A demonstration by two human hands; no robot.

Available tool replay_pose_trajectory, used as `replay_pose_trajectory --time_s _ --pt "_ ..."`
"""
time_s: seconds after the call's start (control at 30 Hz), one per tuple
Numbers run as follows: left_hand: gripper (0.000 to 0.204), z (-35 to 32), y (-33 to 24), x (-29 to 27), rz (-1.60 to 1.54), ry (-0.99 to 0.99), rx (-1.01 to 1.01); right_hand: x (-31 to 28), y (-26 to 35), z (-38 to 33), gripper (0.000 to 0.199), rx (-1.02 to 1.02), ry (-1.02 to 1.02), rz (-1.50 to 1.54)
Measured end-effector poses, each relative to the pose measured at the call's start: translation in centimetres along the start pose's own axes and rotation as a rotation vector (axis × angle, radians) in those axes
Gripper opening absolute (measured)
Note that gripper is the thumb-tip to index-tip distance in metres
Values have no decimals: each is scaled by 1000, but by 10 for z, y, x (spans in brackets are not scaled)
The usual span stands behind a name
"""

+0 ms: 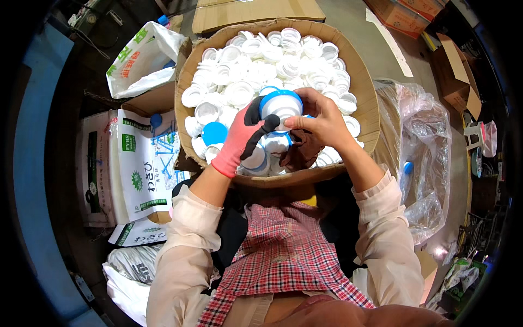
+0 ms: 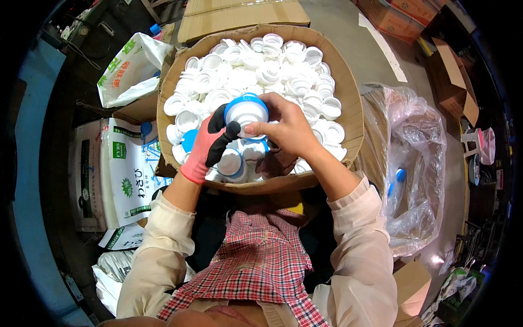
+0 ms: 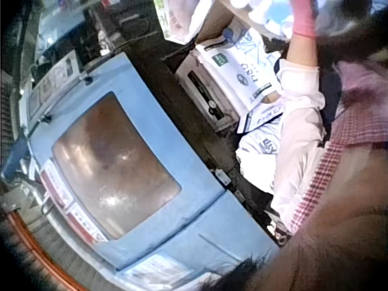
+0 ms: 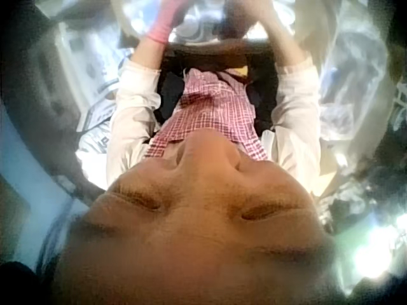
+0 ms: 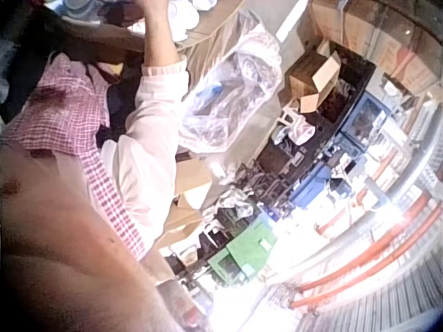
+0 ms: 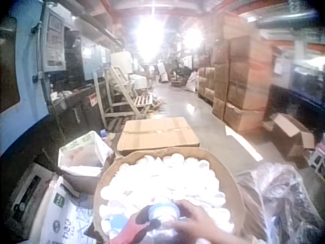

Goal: The person sits on the floor and repeatedly picks up white plastic containers and blue lids from a cardboard box. They screw the lids onto the containers and place the assembled units back into the box.

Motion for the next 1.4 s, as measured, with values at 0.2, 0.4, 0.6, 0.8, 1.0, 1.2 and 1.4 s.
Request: replay_pose_trajectory --time_s 0.2,0.4,0.6,0.8,1.0,1.2,1.4 --pt "51 12 -25 -85 1186 -195 95 -26 -65 33 63 86 -221 -580" --pt "60 -8 45 -127 1575 30 -335 -7 -122 56 65 188 -317 -609" --pt "59 -3 54 -109 1674 27 -469 -61 -155 61 37 21 -458 -771" --pt "56 9 59 -104 1726 138 -583 -133 -232 19 28 550 -209 -1312" --pt "72 9 69 -113 1720 62 -514 -151 -271 12 28 512 -194 -1142" --pt "76 2 53 -106 1694 27 -548 -138 -144 27 34 146 -272 -849" --pt "77 8 73 -122 1748 105 -453 -84 -55 27 81 -207 -244 -74"
Point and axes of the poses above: each hand's wrist, its own z-axis towards the middle knuckle, its own x-axis out of the palm, y = z × x, the point moved 3 cm from there along z, towards the middle knuckle, and after that the axes turned 12 degrees about -z, right-handed, at the moved point
